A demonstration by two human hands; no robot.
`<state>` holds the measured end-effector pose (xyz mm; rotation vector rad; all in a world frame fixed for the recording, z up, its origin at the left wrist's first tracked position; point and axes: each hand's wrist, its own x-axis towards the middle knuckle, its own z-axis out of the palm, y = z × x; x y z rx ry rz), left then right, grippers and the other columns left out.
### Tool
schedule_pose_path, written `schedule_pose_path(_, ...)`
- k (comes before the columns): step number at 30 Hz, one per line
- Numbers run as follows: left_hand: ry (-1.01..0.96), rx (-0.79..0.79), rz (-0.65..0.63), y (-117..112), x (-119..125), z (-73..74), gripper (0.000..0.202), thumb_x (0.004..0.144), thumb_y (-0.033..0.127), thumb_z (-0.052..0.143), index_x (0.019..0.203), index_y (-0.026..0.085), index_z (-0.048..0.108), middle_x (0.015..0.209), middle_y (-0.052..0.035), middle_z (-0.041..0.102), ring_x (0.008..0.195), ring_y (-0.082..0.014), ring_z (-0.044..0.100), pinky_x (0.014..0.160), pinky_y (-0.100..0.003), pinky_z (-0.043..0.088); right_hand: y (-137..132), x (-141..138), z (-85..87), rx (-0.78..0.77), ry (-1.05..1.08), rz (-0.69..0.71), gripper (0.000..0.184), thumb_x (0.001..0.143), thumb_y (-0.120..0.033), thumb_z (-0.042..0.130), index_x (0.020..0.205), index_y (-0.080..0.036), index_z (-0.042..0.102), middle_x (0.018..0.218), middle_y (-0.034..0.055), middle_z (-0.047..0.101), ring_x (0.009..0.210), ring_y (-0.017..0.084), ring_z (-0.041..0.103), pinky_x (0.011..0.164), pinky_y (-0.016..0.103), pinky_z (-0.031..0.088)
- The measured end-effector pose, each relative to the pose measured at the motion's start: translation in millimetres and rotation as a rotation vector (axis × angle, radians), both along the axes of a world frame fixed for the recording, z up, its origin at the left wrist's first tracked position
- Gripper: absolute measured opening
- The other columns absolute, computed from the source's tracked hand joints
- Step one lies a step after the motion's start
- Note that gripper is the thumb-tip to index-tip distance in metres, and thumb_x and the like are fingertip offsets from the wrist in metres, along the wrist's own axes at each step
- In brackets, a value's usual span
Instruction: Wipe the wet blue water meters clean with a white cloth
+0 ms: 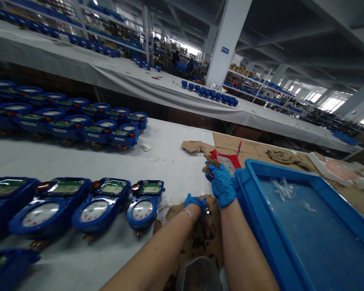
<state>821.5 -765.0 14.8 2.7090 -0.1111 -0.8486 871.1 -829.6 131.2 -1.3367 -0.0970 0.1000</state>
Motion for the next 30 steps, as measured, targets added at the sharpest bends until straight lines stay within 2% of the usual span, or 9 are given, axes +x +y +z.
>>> schedule_pose_path(4, -0.011, -0.074, 0.091, 10.0, -5.7, 24.4, 0.074, 0.087, 0.03, 0.068, 0.152, 0.017, 0.034, 0.15, -0.0165, 0.04, 0.138, -0.0348, 0.039, 0.118, -0.063, 0.017, -5.3, -29.2, 32.7, 0.09, 0.062, 0.013, 0.034, 0.058, -0.026, 0.077, 0.09, -0.022, 0.066, 0.085, -0.0016, 0.072, 0.071, 0.014, 0.064, 0.06, 0.025, 0.049)
schedule_pose_path(9, -0.132, -0.324, 0.286, 26.6, -25.1, 70.9, 0.051, 0.091, 0.028, 0.063, 0.139, 0.014, 0.051, 0.143, -0.0163, 0.049, 0.136, -0.0314, 0.042, 0.117, -0.063, 0.021, -9.3, -62.5, 71.7, 0.078, 0.045, 0.025, 0.03, 0.057, -0.024, 0.079, 0.083, -0.022, 0.063, 0.071, -0.0062, 0.067, 0.055, 0.009, 0.052, 0.052, 0.022, 0.041)
schedule_pose_path(12, -0.242, -0.613, 0.43, 45.7, -73.7, 106.7, 0.043, 0.093, 0.026, 0.057, 0.135, 0.014, 0.055, 0.138, -0.0157, 0.054, 0.13, -0.0266, 0.051, 0.114, -0.054, 0.034, -7.4, -92.1, 94.3, 0.114, 0.055, 0.09, 0.031, 0.06, -0.024, 0.078, 0.086, -0.022, 0.06, 0.069, -0.0063, 0.065, 0.056, 0.009, 0.056, 0.054, 0.023, 0.044)
schedule_pose_path(16, -0.374, -1.01, 0.738, 70.6, -179.1, 150.2, 0.053, 0.095, 0.043, 0.04, 0.137, 0.011, 0.048, 0.122, -0.0146, 0.064, 0.106, -0.0189, 0.065, 0.096, -0.036, 0.051, 1.5, -151.6, 115.6, 0.085, 0.066, 0.201, 0.057, 0.063, -0.022, 0.077, 0.117, -0.026, 0.058, 0.089, -0.0018, 0.072, 0.061, 0.013, 0.063, 0.056, 0.027, 0.05)
schedule_pose_path(19, -0.476, -1.111, 0.971, 78.2, -259.2, 173.0, 0.056, 0.079, 0.043, 0.052, 0.122, 0.006, 0.056, 0.11, -0.0164, 0.068, 0.096, -0.0224, 0.066, 0.087, -0.036, 0.054, 14.5, -207.1, 113.9, 0.025, 0.146, 0.339, 0.071, 0.065, -0.024, 0.078, 0.131, -0.028, 0.053, 0.094, 0.0008, 0.073, 0.061, 0.015, 0.065, 0.055, 0.029, 0.052)
schedule_pose_path(22, -0.551, -1.061, 1.137, 81.8, -327.0, 182.6, 0.051, 0.07, 0.037, 0.058, 0.113, 0.011, 0.062, 0.101, -0.0131, 0.07, 0.089, -0.0229, 0.066, 0.08, -0.036, 0.053, 33.4, -264.7, 97.0, -0.038, 0.203, 0.427, 0.049, 0.063, -0.029, 0.082, 0.109, -0.024, 0.065, 0.085, 0.0018, 0.074, 0.061, 0.018, 0.066, 0.054, 0.03, 0.053)
schedule_pose_path(25, -0.613, -0.883, 1.264, 90.4, -384.0, 179.6, 0.029, 0.072, 0.04, 0.06, 0.086, 0.016, 0.068, 0.091, -0.0107, 0.069, 0.086, -0.0229, 0.064, 0.081, -0.036, 0.051, 56.4, -319.3, 76.8, -0.053, 0.187, 0.476, 0.033, 0.061, -0.034, 0.084, 0.088, -0.024, 0.067, 0.074, 0.0, 0.071, 0.059, 0.018, 0.064, 0.054, 0.03, 0.052)
schedule_pose_path(27, -0.632, -0.764, 1.317, 102.0, -417.1, 172.9, 0.029, 0.075, 0.045, 0.058, 0.07, 0.016, 0.064, 0.084, -0.0113, 0.066, 0.082, -0.0225, 0.062, 0.079, -0.035, 0.049, 73.3, -351.9, 66.4, -0.06, 0.172, 0.508, 0.029, 0.063, -0.036, 0.085, 0.082, -0.024, 0.066, 0.069, -0.0007, 0.069, 0.059, 0.018, 0.062, 0.055, 0.029, 0.051)
schedule_pose_path(30, -0.621, -0.654, 1.39, 127.9, -461.6, 161.5, 0.036, 0.079, 0.05, 0.054, 0.069, 0.017, 0.062, 0.08, -0.0108, 0.063, 0.076, -0.0204, 0.058, 0.074, -0.033, 0.048, 101.1, -396.2, 54.2, -0.097, 0.181, 0.589, 0.028, 0.064, -0.041, 0.085, 0.071, -0.023, 0.064, 0.065, -0.0004, 0.067, 0.059, 0.017, 0.06, 0.057, 0.029, 0.05)
